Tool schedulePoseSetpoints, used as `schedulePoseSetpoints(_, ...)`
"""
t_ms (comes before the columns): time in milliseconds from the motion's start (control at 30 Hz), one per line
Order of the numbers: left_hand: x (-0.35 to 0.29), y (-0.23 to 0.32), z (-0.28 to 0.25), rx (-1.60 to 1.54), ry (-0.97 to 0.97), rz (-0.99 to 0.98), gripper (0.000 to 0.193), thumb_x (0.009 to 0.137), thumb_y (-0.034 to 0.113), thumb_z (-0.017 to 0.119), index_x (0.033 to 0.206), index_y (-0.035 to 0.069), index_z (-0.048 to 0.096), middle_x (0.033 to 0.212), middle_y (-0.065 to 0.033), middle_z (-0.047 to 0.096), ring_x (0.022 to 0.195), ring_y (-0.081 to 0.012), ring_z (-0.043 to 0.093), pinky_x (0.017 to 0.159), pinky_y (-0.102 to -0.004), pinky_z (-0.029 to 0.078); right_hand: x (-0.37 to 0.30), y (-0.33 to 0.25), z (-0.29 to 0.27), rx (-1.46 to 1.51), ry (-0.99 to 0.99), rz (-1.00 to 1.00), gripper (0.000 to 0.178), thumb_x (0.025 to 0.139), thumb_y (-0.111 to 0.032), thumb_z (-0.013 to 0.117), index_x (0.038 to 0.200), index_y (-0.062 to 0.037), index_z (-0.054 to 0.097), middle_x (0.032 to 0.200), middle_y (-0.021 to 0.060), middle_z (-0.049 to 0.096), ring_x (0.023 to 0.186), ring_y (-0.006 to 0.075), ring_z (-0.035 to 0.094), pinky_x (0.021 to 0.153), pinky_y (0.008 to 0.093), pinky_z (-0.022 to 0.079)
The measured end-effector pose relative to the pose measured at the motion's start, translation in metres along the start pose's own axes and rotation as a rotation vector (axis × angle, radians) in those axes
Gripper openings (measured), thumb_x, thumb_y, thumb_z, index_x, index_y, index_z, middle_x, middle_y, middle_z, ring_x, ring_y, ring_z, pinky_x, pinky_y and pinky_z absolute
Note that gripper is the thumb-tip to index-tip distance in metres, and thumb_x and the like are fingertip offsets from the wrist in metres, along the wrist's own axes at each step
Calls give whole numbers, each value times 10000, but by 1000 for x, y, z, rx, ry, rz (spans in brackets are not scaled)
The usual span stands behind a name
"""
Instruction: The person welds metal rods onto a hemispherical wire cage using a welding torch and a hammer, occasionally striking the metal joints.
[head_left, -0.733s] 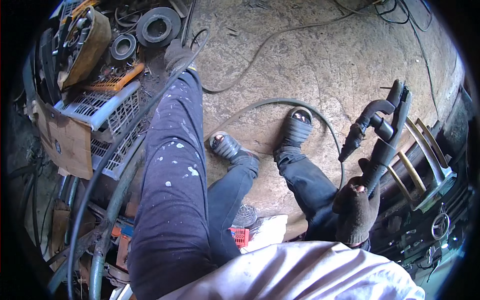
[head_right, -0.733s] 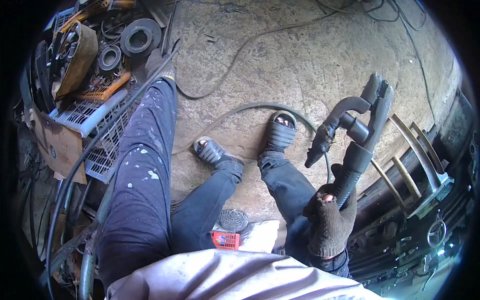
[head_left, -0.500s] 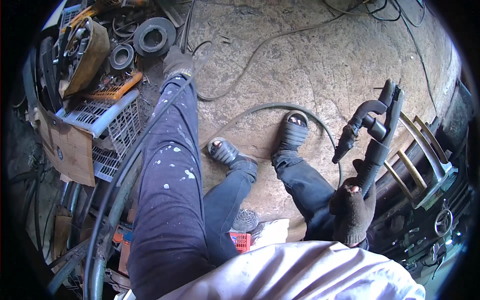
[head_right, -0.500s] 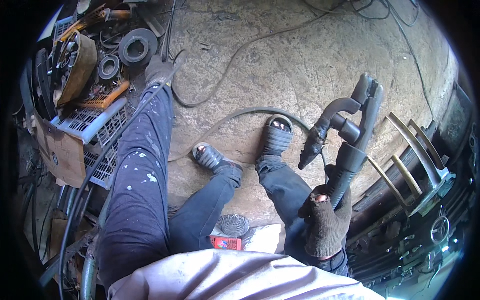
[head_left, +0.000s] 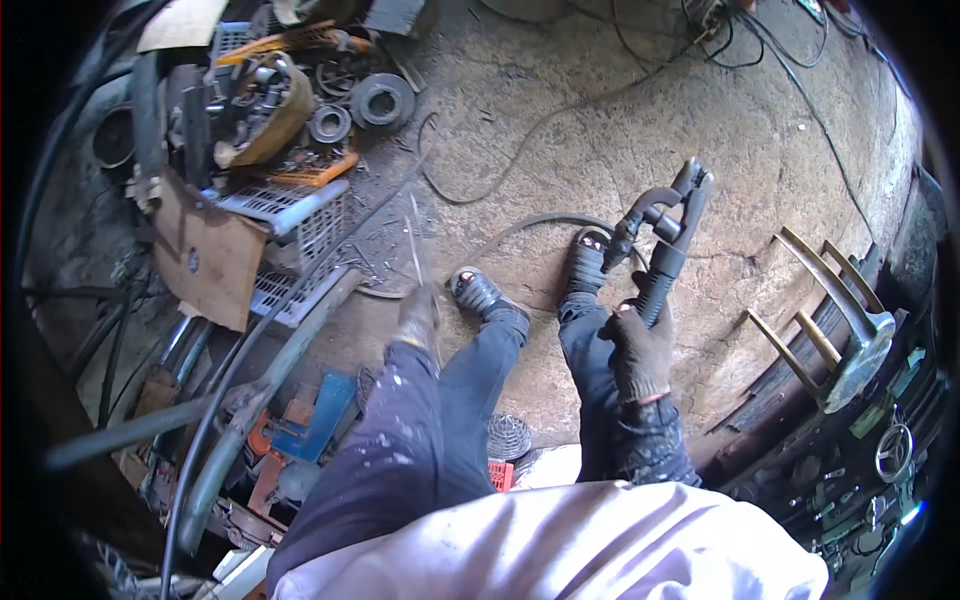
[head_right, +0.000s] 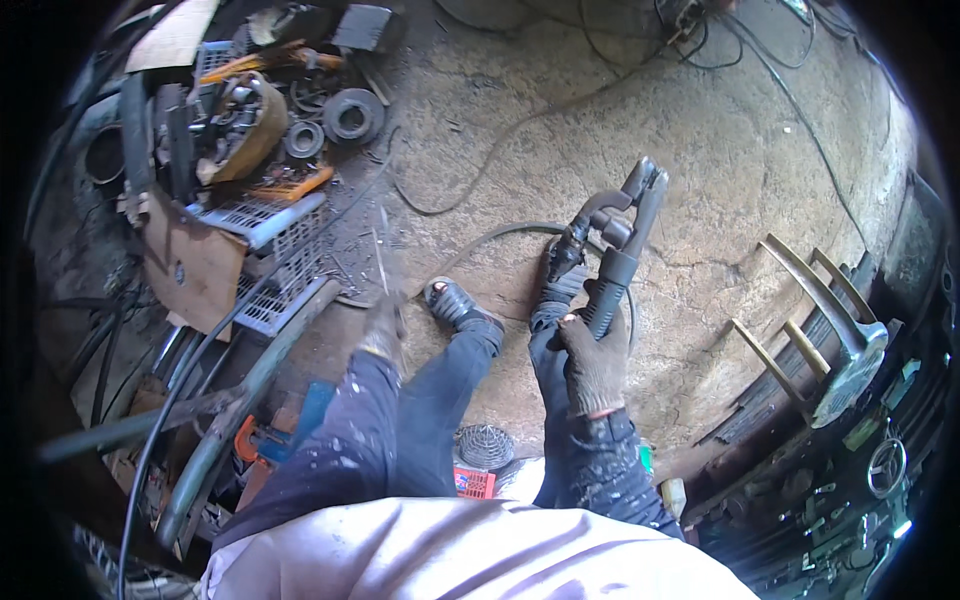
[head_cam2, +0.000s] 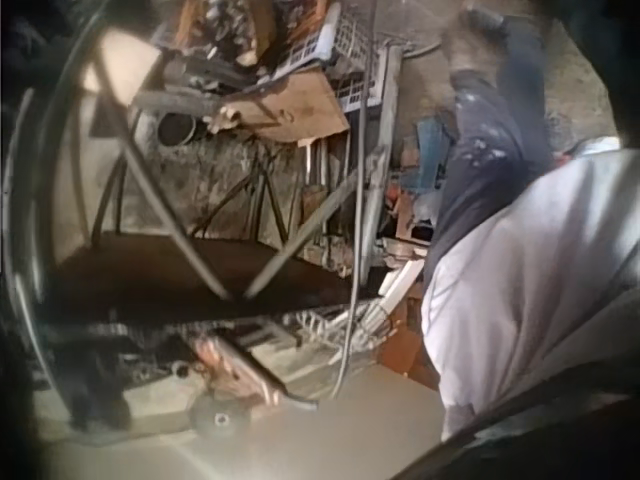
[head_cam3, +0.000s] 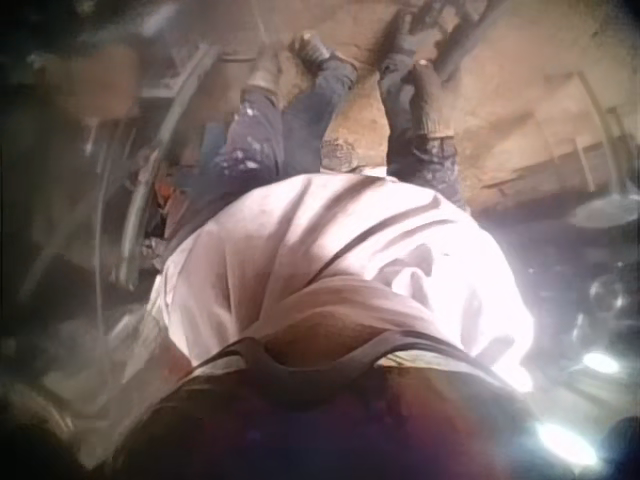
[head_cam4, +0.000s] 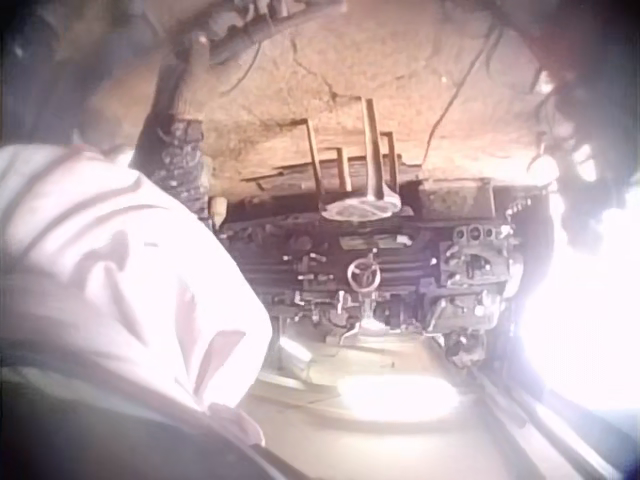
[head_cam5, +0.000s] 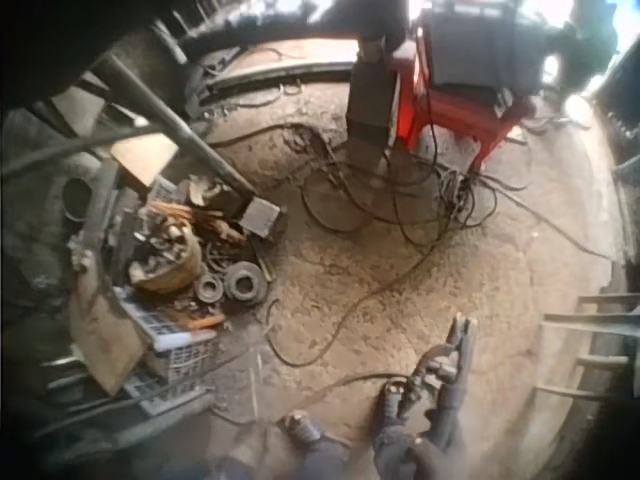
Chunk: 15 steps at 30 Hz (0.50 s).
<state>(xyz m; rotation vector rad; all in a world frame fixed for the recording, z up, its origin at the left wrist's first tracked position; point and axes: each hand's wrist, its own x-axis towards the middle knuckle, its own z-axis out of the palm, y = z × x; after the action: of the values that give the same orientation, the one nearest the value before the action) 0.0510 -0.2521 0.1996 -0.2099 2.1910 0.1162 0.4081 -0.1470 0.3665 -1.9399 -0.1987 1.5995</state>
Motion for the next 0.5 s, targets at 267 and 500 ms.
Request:
schedulePoseSetpoints(267,-177,-60,-38,207,-510,164,106,834,213,627,773,127,637,581,-13,513,461,-173,490,424,-358,374,-74,-14,-36,380,-140,233,391,908,-121,665,1247,20,529,993,95,633,932,211,664,860,371,573)
schedulePoseSetpoints(500,-330,10,2,796,-942,1039,295,932,327,583,1091,86,646,784,-111,641,745,-220,661,650,-363,532,-135,-38,-83,714,-273,206,401,915,-181,661,1287,-130,520,1290,118,599,1201,343,577,1018,562,476)
